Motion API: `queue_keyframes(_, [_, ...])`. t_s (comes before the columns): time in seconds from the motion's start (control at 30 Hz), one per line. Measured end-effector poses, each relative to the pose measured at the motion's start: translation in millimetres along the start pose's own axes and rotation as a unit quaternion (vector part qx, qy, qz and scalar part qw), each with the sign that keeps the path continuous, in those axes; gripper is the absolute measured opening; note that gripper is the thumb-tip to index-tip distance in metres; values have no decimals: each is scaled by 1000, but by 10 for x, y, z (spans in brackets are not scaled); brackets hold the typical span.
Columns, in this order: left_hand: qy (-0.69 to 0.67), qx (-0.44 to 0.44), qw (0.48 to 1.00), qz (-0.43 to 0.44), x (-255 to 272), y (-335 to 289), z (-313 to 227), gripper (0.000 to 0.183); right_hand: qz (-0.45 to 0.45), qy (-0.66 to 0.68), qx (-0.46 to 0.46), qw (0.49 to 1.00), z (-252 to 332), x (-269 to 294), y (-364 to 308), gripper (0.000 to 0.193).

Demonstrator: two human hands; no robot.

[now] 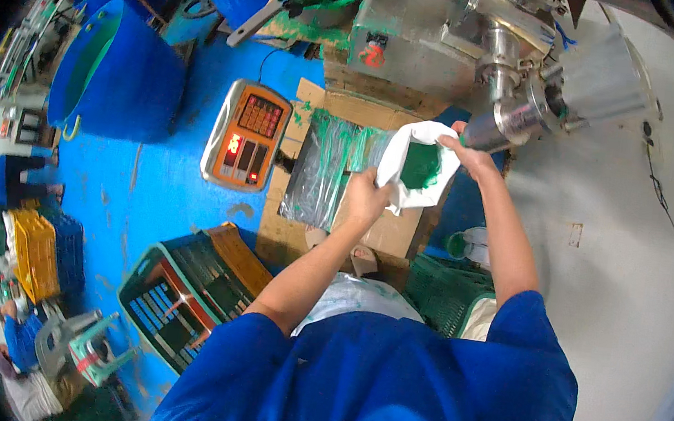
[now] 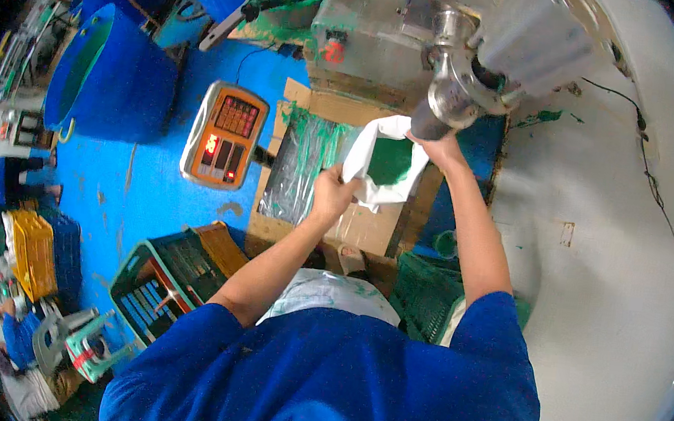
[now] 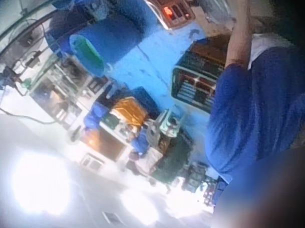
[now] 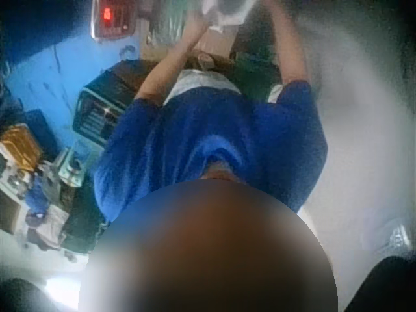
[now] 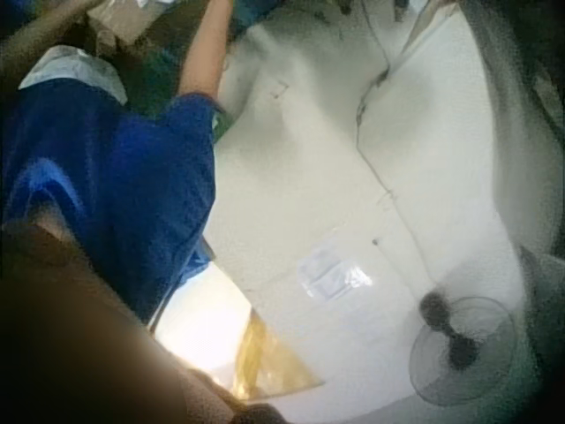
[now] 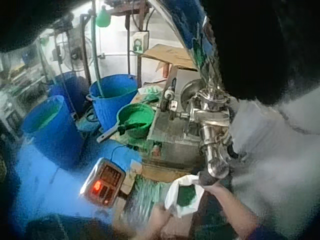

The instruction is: The person scoops green powder from a large blue barrel into white paper bags using a green scoop, then places the filled bags into a green basket. The person repeats this process multiple times, moving between the barrel and the basket.

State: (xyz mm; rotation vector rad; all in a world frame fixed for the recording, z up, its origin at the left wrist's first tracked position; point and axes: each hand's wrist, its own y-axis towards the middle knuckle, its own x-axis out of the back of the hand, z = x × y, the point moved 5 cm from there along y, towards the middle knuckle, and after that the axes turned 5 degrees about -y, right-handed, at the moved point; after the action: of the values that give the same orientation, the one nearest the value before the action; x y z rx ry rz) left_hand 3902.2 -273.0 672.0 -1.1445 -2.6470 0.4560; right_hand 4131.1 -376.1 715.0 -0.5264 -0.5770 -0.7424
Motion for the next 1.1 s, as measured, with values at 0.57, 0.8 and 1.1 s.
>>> queue_keyframes(0.57, [-484, -92, 843, -216, 1544, -3452, -603, 27, 383, 397, 77, 830, 2137, -859, -2723, 15])
queue_keyframes(0.8, [-399, -208, 711, -541, 2423, -5587, -119, 18, 578, 265, 264, 725, 3317, -2643, -4450, 15])
queue_keyframes(1.1, [-419, -180, 564, -689, 3390, -6544, 2142, 16, 628, 106, 401, 659, 3366, -5328, -6266, 33])
